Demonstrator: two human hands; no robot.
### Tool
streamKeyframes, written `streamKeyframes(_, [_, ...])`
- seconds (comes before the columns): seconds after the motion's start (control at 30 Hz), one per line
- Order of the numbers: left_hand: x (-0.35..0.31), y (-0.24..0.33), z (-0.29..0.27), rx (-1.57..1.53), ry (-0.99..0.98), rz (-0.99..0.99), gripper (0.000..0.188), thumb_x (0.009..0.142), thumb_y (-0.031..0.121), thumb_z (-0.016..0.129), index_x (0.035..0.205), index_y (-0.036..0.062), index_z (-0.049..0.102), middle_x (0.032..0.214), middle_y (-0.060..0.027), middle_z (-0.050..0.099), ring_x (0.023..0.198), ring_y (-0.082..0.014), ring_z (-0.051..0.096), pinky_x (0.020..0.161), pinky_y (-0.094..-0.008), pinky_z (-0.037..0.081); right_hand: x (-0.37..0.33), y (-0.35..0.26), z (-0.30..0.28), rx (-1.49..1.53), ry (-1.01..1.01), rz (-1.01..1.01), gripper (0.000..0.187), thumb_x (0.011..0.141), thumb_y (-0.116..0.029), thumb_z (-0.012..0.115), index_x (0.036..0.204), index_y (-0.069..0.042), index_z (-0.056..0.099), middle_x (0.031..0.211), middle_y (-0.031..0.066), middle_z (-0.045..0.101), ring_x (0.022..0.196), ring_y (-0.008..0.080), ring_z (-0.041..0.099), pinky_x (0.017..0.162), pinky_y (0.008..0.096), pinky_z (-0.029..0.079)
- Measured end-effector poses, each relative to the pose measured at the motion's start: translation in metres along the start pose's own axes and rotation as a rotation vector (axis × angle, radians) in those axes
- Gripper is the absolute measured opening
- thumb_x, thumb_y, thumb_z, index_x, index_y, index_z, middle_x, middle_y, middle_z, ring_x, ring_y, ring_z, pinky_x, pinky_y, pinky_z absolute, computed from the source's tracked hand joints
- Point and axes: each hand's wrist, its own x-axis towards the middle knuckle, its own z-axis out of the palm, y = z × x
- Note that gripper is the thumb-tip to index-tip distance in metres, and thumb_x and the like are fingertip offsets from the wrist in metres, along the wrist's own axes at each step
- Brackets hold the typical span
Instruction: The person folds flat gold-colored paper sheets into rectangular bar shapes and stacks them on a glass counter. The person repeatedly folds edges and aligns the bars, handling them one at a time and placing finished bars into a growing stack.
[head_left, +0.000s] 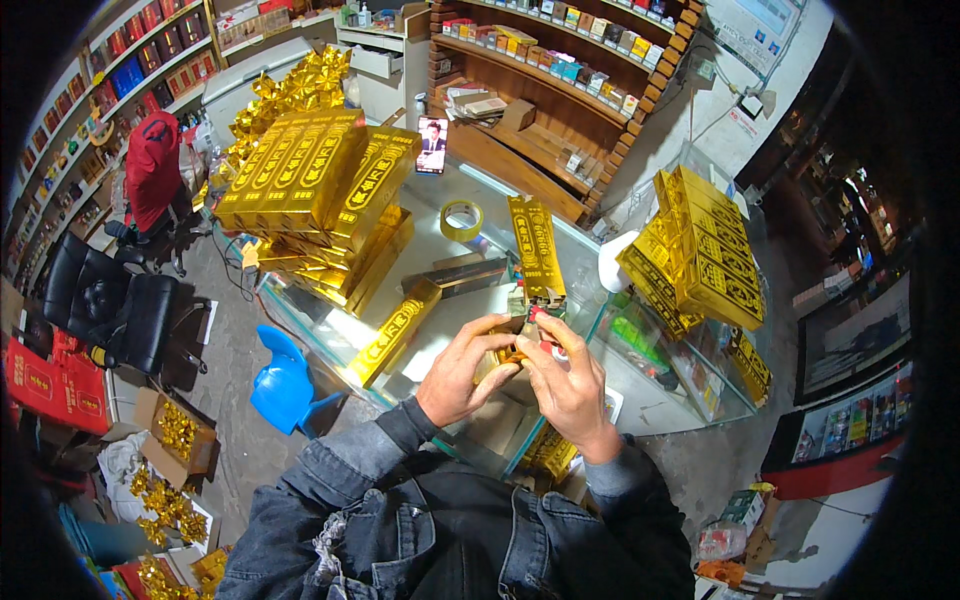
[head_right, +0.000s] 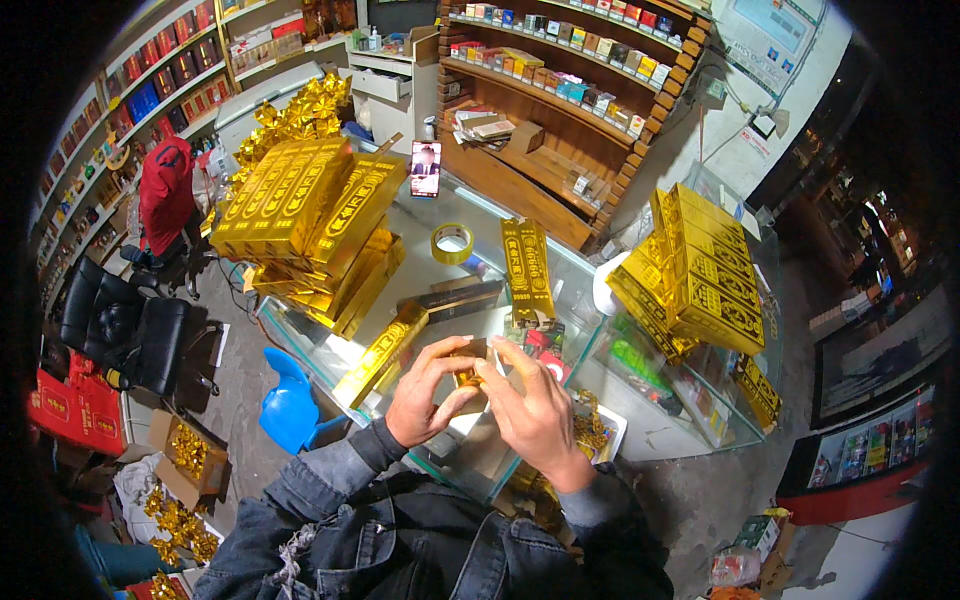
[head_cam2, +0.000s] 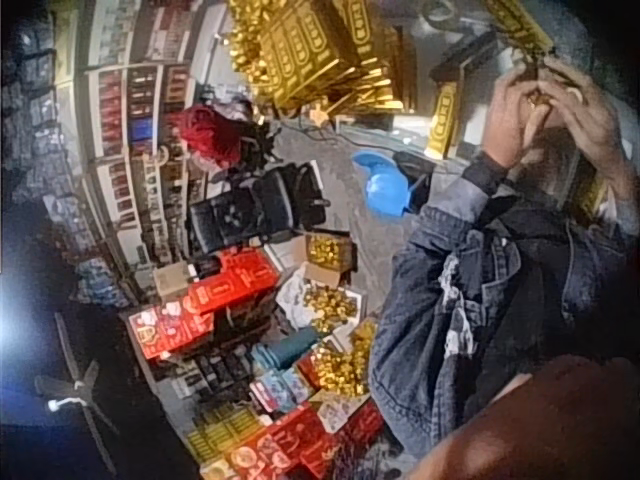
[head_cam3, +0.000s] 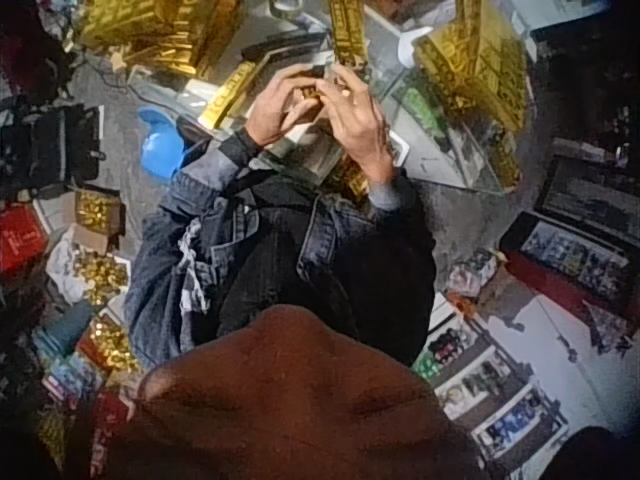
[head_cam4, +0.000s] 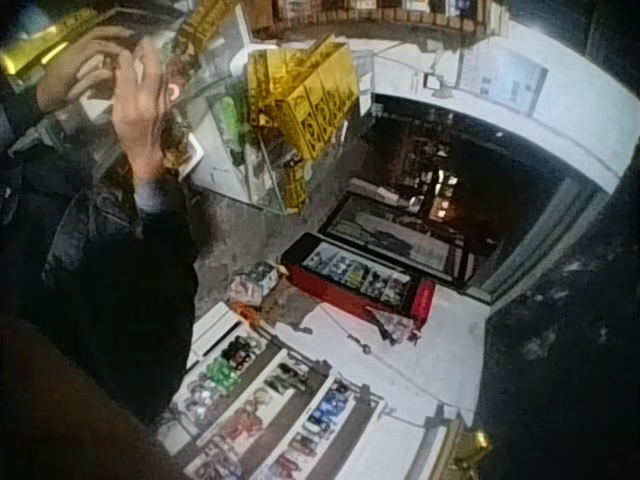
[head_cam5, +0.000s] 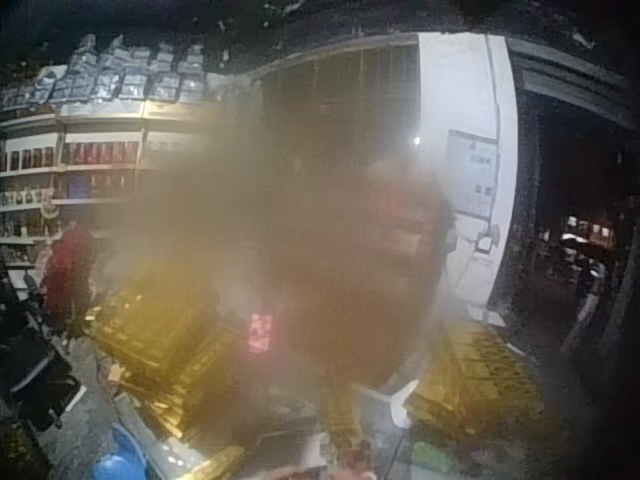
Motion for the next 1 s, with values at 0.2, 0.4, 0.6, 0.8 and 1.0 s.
streamKeyframes(0.2, [0.004, 0.004, 0.001, -0.031, 0.021, 0.087, 0.030, 0.083, 0.008, 0.074, 0.111, 0.0043, 0.063, 0.129, -0.0174, 0.059, 0.116, -0.0353, 0.059, 0.100, -0.0405, 0.047, 0.001, 0.003, -0.006, 0.136, -0.072, 0.081, 0.033, 0.084, -0.002, 0.065, 0.117, -0.005, 0.066, 0.134, 0.0172, 0.054, 0.106, 0.0303, 0.061, 0.088, 0.0375, 0.052])
streamKeyframes(0.4, [0.003, -0.002, 0.003, 0.051, -0.027, 0.198, 0.035, 0.080, 0.008, 0.077, 0.112, 0.0046, 0.062, 0.126, -0.0167, 0.061, 0.116, -0.0339, 0.059, 0.098, -0.0402, 0.048, 0.007, 0.007, -0.003, 0.778, -0.024, 0.629, 0.026, 0.100, -0.012, 0.051, 0.124, -0.005, 0.056, 0.113, 0.0069, 0.060, 0.081, 0.0054, 0.052, 0.070, 0.0215, 0.045])
streamKeyframes(0.6, [-0.007, -0.002, 0.018, -0.075, 0.122, 0.033, 0.069, 0.074, 0.012, 0.086, 0.129, 0.0047, 0.044, 0.130, -0.0189, 0.047, 0.117, -0.0317, 0.056, 0.099, -0.0387, 0.049, 0.009, 0.012, -0.001, 0.722, -0.304, 0.747, 0.023, 0.095, -0.005, 0.055, 0.117, -0.002, 0.058, 0.081, 0.0000, 0.057, 0.064, 0.0042, 0.048, 0.058, 0.0243, 0.041])
streamKeyframes(0.8, [-0.006, 0.005, 0.018, -0.118, 0.059, -0.095, 0.070, 0.077, 0.014, 0.084, 0.135, 0.0029, 0.046, 0.130, -0.0175, 0.049, 0.114, -0.0303, 0.059, 0.097, -0.0378, 0.051, 0.004, 0.011, 0.007, 0.601, -0.239, 0.783, 0.021, 0.094, -0.004, 0.055, 0.115, -0.003, 0.057, 0.083, -0.0004, 0.058, 0.064, 0.0045, 0.045, 0.057, 0.0241, 0.040])
streamKeyframes(1.0, [-0.002, 0.020, 0.001, 0.031, -0.146, 0.055, 0.051, 0.082, 0.014, 0.072, 0.130, 0.0092, 0.057, 0.132, -0.0136, 0.055, 0.119, -0.0354, 0.055, 0.103, -0.0417, 0.046, 0.011, 0.023, -0.011, 0.896, -0.099, 0.829, 0.024, 0.102, -0.019, 0.055, 0.118, -0.003, 0.055, 0.110, 0.0027, 0.063, 0.081, 0.0063, 0.049, 0.074, 0.0227, 0.045])
